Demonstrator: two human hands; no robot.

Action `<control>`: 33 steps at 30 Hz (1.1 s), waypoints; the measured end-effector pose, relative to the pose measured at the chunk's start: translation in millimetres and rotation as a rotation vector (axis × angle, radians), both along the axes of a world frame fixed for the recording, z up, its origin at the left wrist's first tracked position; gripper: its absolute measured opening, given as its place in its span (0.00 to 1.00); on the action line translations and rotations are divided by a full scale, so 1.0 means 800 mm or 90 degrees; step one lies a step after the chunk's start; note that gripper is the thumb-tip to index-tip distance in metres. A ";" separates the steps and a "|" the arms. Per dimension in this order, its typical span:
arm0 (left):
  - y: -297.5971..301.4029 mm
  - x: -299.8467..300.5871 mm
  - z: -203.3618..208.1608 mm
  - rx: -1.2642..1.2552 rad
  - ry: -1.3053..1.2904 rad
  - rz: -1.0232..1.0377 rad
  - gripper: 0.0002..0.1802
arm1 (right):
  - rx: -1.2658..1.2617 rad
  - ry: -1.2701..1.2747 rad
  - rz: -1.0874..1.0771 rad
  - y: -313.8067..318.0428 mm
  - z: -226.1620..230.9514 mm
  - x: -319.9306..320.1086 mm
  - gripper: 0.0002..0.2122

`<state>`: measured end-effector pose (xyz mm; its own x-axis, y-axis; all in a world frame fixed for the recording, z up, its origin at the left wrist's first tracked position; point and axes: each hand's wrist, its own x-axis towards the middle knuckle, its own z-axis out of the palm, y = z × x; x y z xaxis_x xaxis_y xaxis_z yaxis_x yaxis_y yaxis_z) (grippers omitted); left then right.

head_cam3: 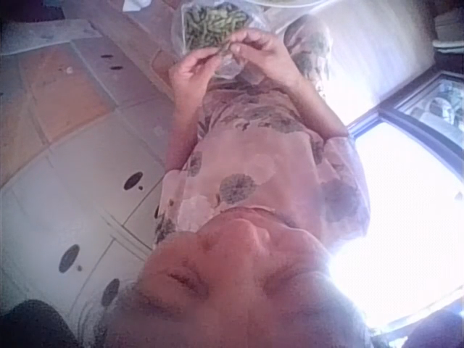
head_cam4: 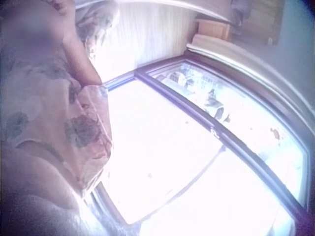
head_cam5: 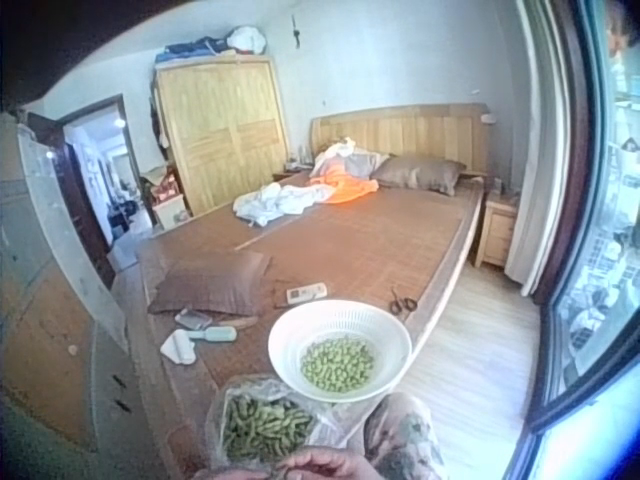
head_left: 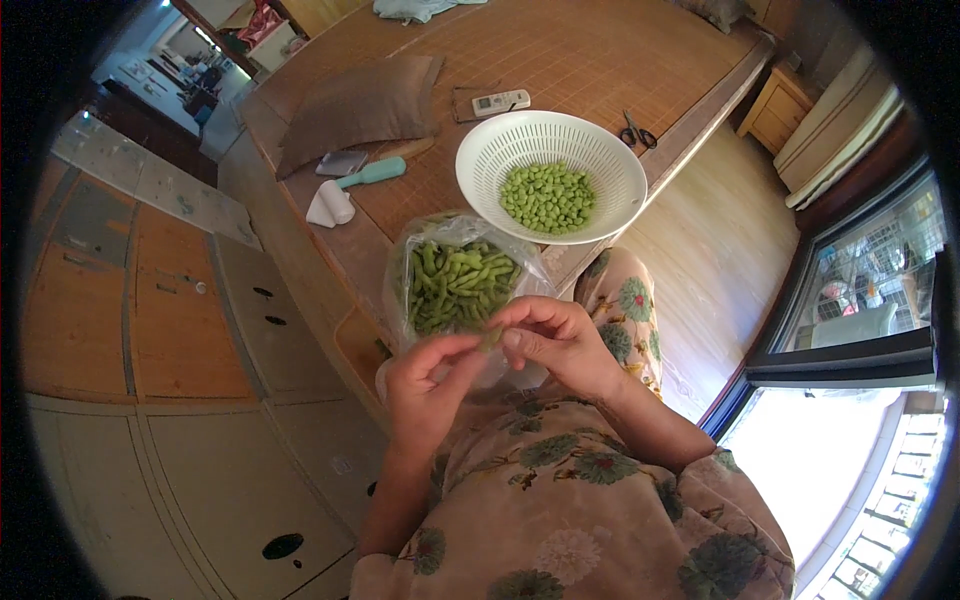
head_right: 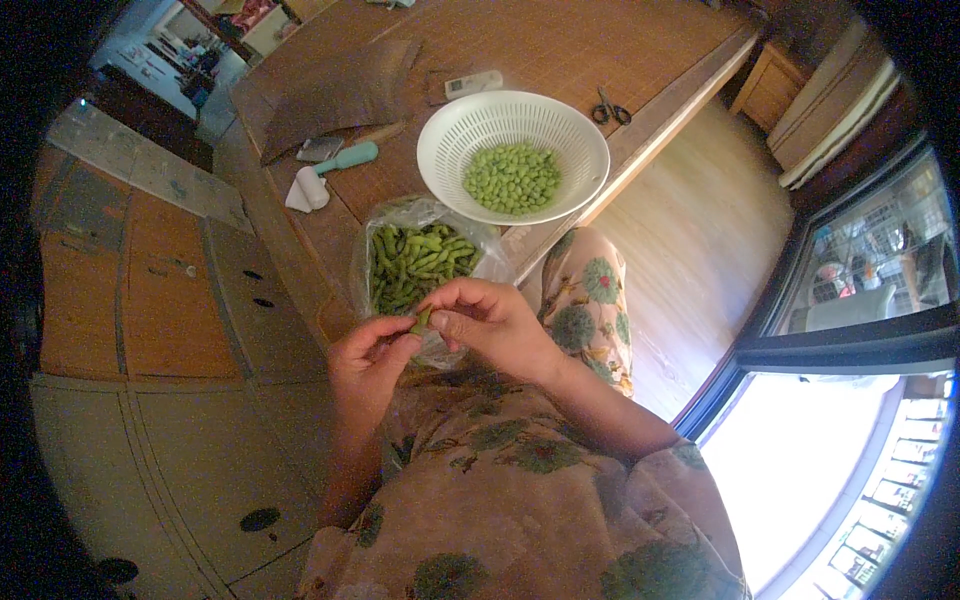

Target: The person shells edamame pods by hand, taking pods from a plastic bag, removing the beans, and placing the shelled beans into a colander.

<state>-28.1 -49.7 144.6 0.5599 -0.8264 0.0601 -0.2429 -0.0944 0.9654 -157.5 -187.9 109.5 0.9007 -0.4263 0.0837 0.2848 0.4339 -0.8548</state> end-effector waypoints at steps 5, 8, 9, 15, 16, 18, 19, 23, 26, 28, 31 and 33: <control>-0.002 -0.004 0.004 -0.007 -0.106 -0.032 0.10 | -0.026 0.013 -0.018 0.005 0.004 0.004 0.07; -0.003 -0.006 0.008 -0.003 -0.121 -0.049 0.10 | -0.060 0.032 -0.044 0.009 0.012 0.003 0.07; -0.004 -0.006 0.004 -0.015 -0.169 -0.038 0.10 | -0.075 0.041 -0.058 0.010 0.014 0.002 0.07; -0.009 -0.003 0.004 -0.043 -0.340 -0.034 0.08 | -0.161 0.050 -0.091 0.011 0.008 0.002 0.07; -0.009 -0.003 0.004 -0.045 -0.342 -0.033 0.07 | -0.161 0.051 -0.091 0.011 0.007 0.003 0.07; -0.009 -0.003 0.004 -0.043 -0.352 -0.032 0.07 | -0.215 0.035 -0.117 0.011 0.006 0.003 0.07; -0.009 -0.003 0.004 -0.042 -0.362 -0.030 0.08 | -0.215 0.035 -0.117 0.011 0.006 0.004 0.07; -0.011 -0.001 0.007 -0.041 -0.369 -0.046 0.08 | -0.216 0.058 -0.138 0.013 0.006 0.007 0.06; -0.012 -0.001 0.006 -0.029 -0.379 -0.070 0.09 | -0.211 0.065 -0.188 0.020 0.006 0.011 0.06; -0.011 -0.004 0.004 0.015 -0.439 -0.078 0.10 | -0.218 0.066 -0.220 0.026 0.005 0.013 0.05; -0.012 -0.007 -0.002 0.015 -0.487 -0.064 0.11 | -0.190 0.107 -0.244 0.033 0.003 0.015 0.05; -0.014 -0.009 -0.004 0.012 -0.499 -0.058 0.11 | -0.202 0.140 -0.276 0.036 0.000 0.017 0.04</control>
<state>-34.9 -60.8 141.7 0.2900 -0.8721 0.3941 -0.8595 -0.0563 0.5081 -143.7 -159.4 109.7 0.6598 -0.7450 0.0982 0.1797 0.0295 -0.9833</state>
